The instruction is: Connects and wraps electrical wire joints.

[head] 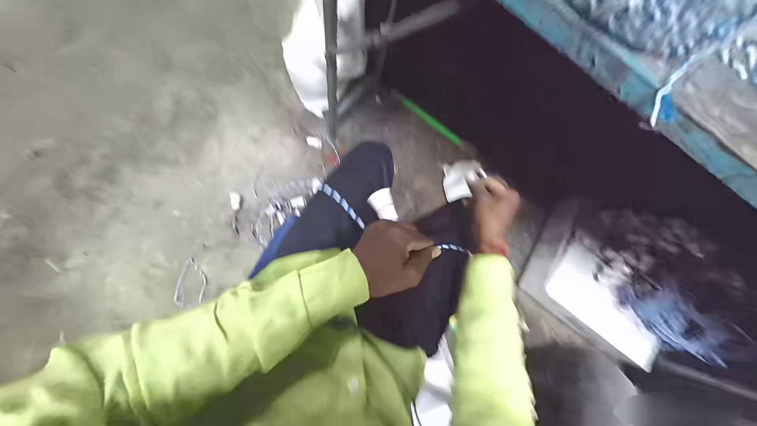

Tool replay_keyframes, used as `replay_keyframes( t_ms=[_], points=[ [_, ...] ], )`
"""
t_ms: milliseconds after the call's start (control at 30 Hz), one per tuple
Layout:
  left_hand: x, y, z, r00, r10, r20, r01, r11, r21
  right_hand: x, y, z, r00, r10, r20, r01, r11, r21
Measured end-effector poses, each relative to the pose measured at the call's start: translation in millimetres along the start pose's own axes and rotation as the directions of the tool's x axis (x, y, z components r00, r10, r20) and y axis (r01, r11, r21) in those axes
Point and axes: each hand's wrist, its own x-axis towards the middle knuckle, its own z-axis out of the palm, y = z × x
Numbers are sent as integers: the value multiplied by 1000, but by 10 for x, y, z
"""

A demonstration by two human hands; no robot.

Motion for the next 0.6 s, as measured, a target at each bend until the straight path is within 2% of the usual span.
replay_keyframes(
  t_ms=[33,67,100,133,200,267,333,433,533,600],
  points=[
    [117,-93,-136,995,-102,10,102,993,-60,-86,-36,-103,998,-53,24,48,983,178],
    [143,-61,-113,981,-186,55,193,965,-178,-411,-45,-368,995,-26,95,-5,950,313],
    [106,40,-59,946,-279,167,318,900,-298,-833,-68,-635,986,48,157,-106,917,385],
    [249,16,-96,930,-326,169,366,862,-351,-890,-128,-673,981,34,189,-117,889,444],
    [486,-40,-204,923,-377,74,372,829,-418,-874,-221,-526,968,-78,238,-59,852,521],
    [455,-10,-200,865,-490,108,484,759,-435,-1128,-207,-395,970,-104,222,-44,818,574],
    [494,-43,-187,802,-579,147,581,700,-416,-1236,-200,-313,987,-93,128,-3,796,605],
    [528,-158,-164,716,-680,159,684,638,-353,-1333,-254,-263,995,-88,53,46,843,536],
    [537,-345,-160,662,-723,198,746,659,-89,-1242,-277,-211,991,-116,-70,135,871,472],
    [500,-447,-112,659,-709,250,734,679,-11,-1191,-305,-225,988,-129,-86,154,883,444]
  ],
)
